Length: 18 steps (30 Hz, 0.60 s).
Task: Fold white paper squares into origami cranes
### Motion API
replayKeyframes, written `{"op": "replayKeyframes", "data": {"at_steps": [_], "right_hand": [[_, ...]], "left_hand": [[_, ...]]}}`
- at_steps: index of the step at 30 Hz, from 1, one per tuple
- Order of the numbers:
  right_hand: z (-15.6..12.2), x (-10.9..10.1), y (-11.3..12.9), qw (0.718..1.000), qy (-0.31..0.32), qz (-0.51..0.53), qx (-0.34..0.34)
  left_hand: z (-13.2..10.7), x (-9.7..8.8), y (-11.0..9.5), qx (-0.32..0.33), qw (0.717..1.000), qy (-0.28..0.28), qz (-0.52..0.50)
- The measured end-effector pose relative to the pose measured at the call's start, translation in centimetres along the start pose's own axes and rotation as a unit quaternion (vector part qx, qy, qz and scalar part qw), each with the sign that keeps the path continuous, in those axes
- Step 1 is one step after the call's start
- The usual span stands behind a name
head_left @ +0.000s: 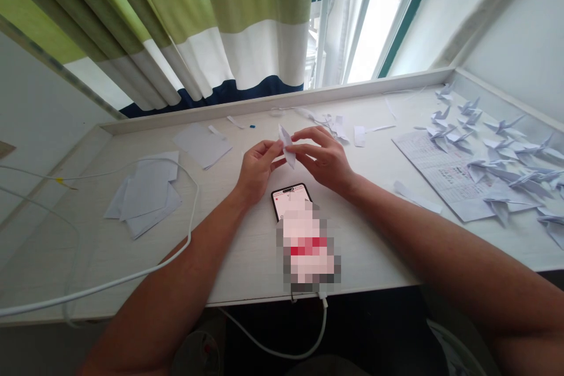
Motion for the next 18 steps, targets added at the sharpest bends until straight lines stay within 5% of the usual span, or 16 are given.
{"op": "replayKeyframes", "data": {"at_steps": [7, 18], "right_hand": [[-0.01, 0.35, -0.09, 1.0, 0.016, 0.016, 0.002], [0.09, -0.02, -0.07, 0.998, -0.042, 0.025, 0.037]], "left_hand": [[-0.22, -0.42, -0.5, 0.044, 0.998, -0.031, 0.044], [-0.18, -0.05, -0.96, 0.086, 0.988, -0.017, 0.129]]}}
Point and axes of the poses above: each hand's wrist, its own z-axis towards the middle knuckle, its own x-axis out of the palm, y = z × x, the point moved 7 cm from there along z, towards the middle knuckle, and after that the axes turned 11 degrees about -x, right-handed, at the moved point
